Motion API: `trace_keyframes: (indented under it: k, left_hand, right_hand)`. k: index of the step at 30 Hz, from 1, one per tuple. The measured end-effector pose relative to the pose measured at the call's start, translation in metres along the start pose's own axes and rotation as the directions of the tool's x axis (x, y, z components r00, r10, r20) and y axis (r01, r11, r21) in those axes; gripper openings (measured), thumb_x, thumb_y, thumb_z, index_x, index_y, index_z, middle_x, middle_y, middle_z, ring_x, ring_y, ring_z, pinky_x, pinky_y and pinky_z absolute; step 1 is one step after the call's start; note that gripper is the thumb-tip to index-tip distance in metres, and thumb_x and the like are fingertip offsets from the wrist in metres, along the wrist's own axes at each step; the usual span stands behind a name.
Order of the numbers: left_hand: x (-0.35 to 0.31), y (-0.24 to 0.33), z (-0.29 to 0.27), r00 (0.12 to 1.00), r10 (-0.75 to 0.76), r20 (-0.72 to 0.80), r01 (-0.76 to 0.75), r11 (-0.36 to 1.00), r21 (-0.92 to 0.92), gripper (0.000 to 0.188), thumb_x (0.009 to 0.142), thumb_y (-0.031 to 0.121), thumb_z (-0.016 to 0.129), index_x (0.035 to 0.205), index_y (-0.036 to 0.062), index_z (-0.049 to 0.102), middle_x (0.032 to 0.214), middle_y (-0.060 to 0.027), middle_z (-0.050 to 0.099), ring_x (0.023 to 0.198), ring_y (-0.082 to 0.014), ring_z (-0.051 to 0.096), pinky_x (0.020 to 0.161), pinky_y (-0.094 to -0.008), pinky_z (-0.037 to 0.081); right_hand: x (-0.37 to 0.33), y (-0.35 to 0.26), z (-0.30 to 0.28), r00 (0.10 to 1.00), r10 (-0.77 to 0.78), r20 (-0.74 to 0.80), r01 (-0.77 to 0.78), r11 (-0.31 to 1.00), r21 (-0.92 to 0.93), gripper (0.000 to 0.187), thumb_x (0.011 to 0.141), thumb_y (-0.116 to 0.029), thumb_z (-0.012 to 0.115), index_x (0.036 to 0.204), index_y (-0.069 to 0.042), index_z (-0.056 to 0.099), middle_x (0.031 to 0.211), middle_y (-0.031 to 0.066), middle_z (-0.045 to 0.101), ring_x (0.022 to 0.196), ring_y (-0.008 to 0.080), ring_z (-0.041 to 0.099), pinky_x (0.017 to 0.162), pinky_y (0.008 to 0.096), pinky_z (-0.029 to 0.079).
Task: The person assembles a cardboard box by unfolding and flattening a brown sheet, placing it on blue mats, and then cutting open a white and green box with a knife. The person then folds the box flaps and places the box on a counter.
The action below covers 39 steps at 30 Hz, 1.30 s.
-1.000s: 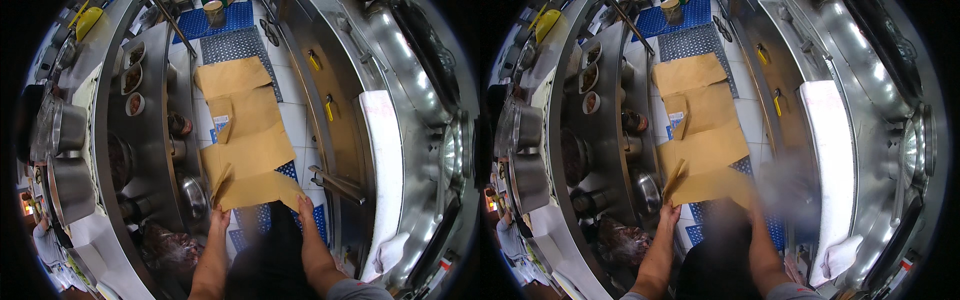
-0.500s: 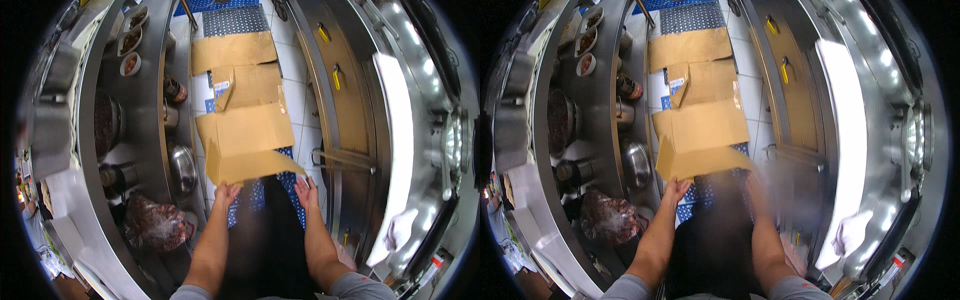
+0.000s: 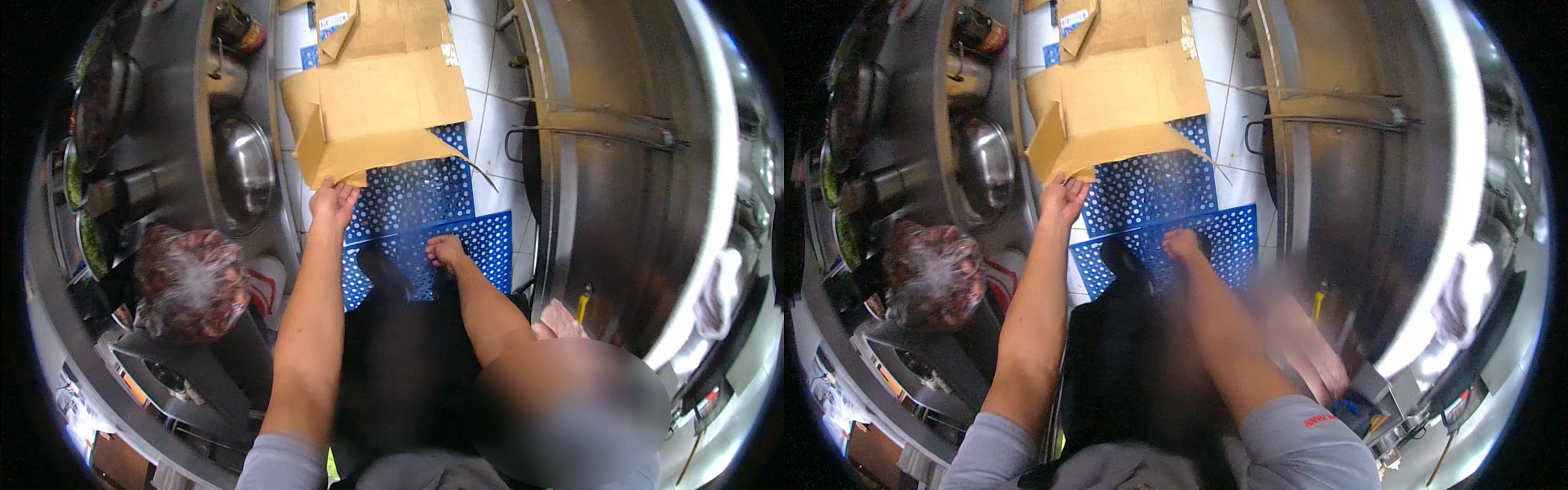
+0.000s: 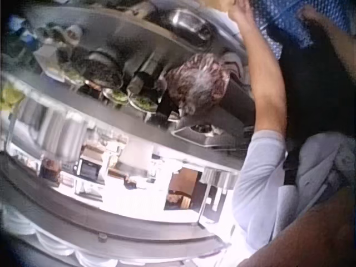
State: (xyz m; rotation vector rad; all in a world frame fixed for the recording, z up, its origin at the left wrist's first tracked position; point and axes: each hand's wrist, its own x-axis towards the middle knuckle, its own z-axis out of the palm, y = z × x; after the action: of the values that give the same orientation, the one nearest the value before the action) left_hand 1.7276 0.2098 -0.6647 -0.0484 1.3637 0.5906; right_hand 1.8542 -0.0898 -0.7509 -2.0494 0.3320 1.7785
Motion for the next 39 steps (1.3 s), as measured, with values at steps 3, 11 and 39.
trace_keyframes:
  k: [3,11,39]
  left_hand:
    - [0.006,-0.016,-0.01,0.997,0.066,0.031,-0.065,0.998,-0.024,0.035,0.108,0.02,0.042,0.135,-0.0018,0.041,0.137,-0.0274,0.049,0.127,-0.041,0.054,0.107,-0.0565,0.046]
    - [0.021,-0.047,-0.028,0.986,0.161,0.047,-0.151,0.975,-0.165,0.026,0.107,0.012,0.04,0.126,-0.0059,0.045,0.126,-0.0243,0.059,0.115,-0.0366,0.063,0.101,-0.0481,0.054]
    - [0.029,-0.05,-0.009,0.96,0.271,0.078,-0.261,0.958,-0.118,0.029,0.107,0.01,0.038,0.132,-0.0054,0.039,0.13,-0.0268,0.055,0.12,-0.0365,0.06,0.102,-0.0482,0.054]
  right_hand:
    - [0.056,0.034,0.003,0.996,0.084,-0.035,-0.077,0.98,0.182,0.03,0.102,-0.012,0.044,0.125,-0.005,0.062,0.108,0.0078,0.071,0.082,0.018,0.066,0.067,0.0346,0.057]
    - [0.171,0.059,0.005,0.995,0.084,-0.055,-0.013,0.647,0.762,0.049,0.102,-0.007,0.05,0.148,-0.004,0.035,0.141,0.0121,0.048,0.121,0.0304,0.053,0.099,0.0493,0.051]
    - [0.251,0.068,-0.112,0.677,-0.019,-0.736,-0.204,0.956,-0.213,0.065,0.076,-0.019,0.078,0.133,-0.001,0.051,0.113,0.0181,0.065,0.097,0.0269,0.067,0.053,0.0346,0.057]
